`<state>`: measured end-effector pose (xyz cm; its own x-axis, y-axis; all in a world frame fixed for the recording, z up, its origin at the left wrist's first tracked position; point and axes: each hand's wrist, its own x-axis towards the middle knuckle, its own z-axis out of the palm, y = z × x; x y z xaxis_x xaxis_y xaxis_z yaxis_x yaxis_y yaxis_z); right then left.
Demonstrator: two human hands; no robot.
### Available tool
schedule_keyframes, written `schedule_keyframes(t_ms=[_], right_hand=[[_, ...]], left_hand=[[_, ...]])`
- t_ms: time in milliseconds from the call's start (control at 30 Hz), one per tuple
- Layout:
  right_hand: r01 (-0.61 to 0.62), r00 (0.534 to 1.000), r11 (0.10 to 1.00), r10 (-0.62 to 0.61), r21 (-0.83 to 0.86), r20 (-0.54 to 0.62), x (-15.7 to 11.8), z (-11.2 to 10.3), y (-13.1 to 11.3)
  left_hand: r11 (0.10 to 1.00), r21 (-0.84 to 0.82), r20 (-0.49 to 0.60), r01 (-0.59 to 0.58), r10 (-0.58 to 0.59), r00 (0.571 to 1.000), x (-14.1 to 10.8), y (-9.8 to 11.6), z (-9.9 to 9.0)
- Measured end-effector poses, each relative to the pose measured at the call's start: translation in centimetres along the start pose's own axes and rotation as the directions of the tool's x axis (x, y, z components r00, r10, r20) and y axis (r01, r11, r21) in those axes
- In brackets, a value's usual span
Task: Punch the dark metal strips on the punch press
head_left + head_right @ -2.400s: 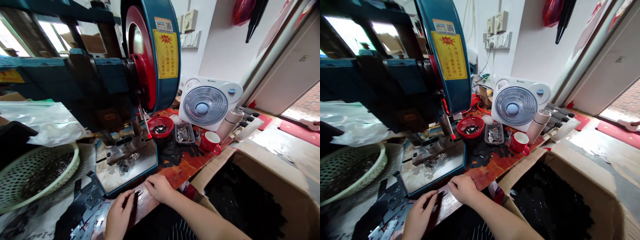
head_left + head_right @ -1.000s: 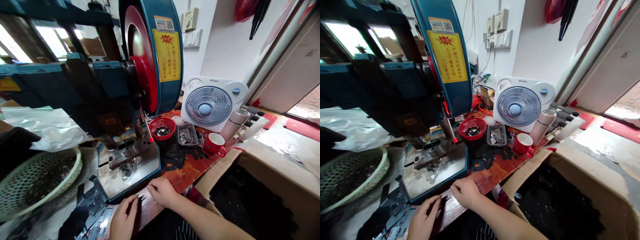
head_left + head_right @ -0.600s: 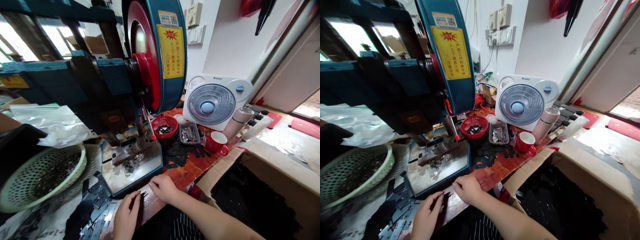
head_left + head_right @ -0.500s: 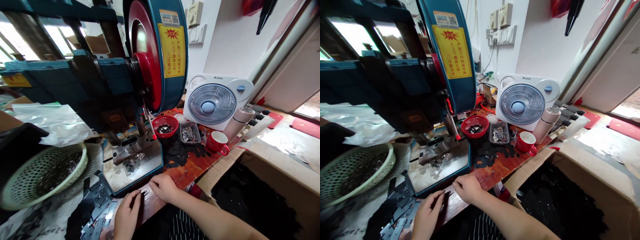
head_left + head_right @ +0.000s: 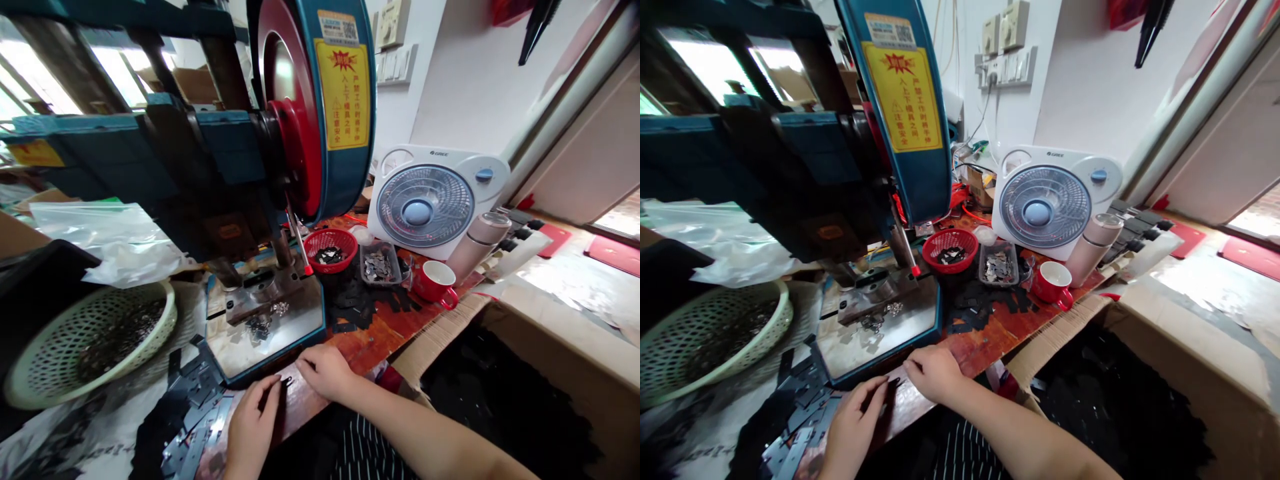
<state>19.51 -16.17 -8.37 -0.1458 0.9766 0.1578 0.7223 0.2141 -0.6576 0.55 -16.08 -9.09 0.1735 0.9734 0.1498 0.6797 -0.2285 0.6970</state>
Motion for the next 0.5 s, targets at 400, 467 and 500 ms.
schedule_keyframes(t_ms=[400,467,500], right_hand=[[-0.053,0.998,0.998,0.054,-0.036,0.020,0.37,0.03,-0.16],[-0.060,0.998,0.998,0.061,-0.033,0.026,0.38,-0.01,-0.20],[-0.062,0.998,0.998,0.062,-0.030,0.028,0.38,-0.04,-0.23]], left_hand=[[1.000,0.022,0.014,0.006,-0.007,1.000,0.42,0.00,0.17],[1.000,0.022,0.011,0.007,-0.008,1.000,0.41,0.02,0.17],[1.000,0.022,0.011,0.007,-0.007,1.000,0.40,0.06,0.15]])
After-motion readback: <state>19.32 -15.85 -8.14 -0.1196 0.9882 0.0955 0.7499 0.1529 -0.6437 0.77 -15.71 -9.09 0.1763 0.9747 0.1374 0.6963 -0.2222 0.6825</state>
